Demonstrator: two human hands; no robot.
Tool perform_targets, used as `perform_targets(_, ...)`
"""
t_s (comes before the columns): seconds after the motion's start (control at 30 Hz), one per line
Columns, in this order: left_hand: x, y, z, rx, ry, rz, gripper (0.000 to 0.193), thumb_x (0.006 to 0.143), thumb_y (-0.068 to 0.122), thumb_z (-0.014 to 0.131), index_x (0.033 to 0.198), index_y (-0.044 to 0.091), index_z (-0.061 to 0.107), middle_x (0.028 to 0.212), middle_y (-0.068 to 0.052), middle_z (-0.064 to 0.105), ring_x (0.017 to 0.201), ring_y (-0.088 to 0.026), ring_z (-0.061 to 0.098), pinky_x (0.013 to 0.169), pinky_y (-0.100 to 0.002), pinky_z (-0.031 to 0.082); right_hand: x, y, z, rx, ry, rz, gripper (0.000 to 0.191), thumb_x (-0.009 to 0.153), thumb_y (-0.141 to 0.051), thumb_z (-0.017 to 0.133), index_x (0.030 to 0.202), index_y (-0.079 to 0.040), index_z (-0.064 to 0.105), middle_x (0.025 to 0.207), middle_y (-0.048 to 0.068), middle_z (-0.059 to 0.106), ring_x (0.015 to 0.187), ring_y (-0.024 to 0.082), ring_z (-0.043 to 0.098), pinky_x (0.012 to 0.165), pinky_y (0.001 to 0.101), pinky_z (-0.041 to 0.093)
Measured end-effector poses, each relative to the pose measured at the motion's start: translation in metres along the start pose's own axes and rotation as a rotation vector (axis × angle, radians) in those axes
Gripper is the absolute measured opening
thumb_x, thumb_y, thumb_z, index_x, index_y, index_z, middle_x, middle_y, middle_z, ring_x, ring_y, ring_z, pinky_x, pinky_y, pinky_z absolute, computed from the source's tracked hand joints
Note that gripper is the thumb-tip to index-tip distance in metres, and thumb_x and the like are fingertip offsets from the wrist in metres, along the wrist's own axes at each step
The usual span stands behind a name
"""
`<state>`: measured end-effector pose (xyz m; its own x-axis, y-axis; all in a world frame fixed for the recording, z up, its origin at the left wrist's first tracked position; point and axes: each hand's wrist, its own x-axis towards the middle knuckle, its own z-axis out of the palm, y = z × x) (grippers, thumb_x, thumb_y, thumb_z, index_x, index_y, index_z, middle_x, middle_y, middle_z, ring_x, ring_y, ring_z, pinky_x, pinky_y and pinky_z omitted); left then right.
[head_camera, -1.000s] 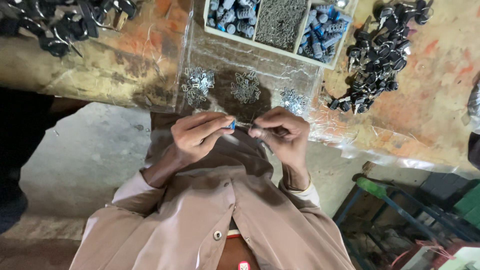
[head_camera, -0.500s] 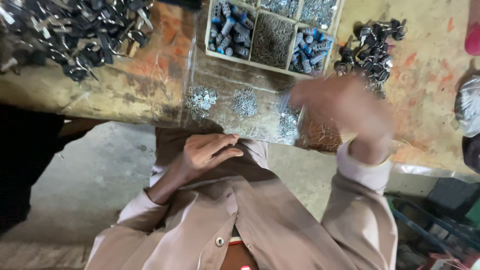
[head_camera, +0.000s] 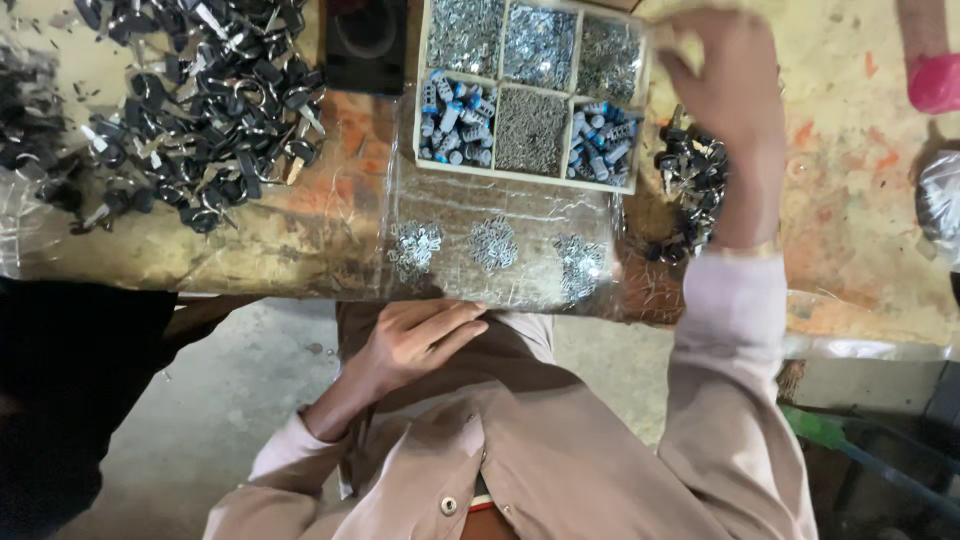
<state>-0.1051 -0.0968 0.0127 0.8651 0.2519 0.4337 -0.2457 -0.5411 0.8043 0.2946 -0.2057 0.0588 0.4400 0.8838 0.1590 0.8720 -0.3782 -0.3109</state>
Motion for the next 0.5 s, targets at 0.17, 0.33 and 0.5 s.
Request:
perform_targets(0.17,0.020,-0.003,-0.022,0.051,-0.047,0.014,0.019,0.093,0.005,0.080,0.109,0.003,0.071,0.102,-0.008,0.077,0.088,-0.020,0.078,0.072,-0.032,0.065,-0.142,0.013,-0.009,-0.042,-0.537,0.435,0.039,0.079,-0.036,0.085,0.114,-0.021,0.077,0.095,0.008,0.077,0.079,0.029,0.073,0.069,0.0427,0.055)
perform_targets(0.33,0.061,-0.011,-0.029,0.241,-0.189,0.075,0.022,0.095,0.015,0.075,0.115,0.008,0.071,0.105,-0.006,0.074,0.075,-0.021,0.073,0.062,-0.033,0.060,-0.223,-0.017,0.012,0.103,-0.160,0.402,0.024,0.090,-0.016,0.081,0.113,-0.011,0.077,0.111,0.009,0.072,0.084,0.026,0.072,0.074,0.0342,0.055)
perform_targets(0.5,0.113,-0.032,0.001,0.413,-0.334,0.130,0.022,0.097,0.015,0.073,0.116,0.006,0.070,0.103,-0.005,0.072,0.057,-0.014,0.063,0.042,-0.029,0.048,-0.252,-0.035,0.035,0.194,0.284,0.495,0.018,0.095,-0.003,0.080,0.113,-0.005,0.078,0.109,0.011,0.072,0.087,0.018,0.069,0.072,0.0274,0.054)
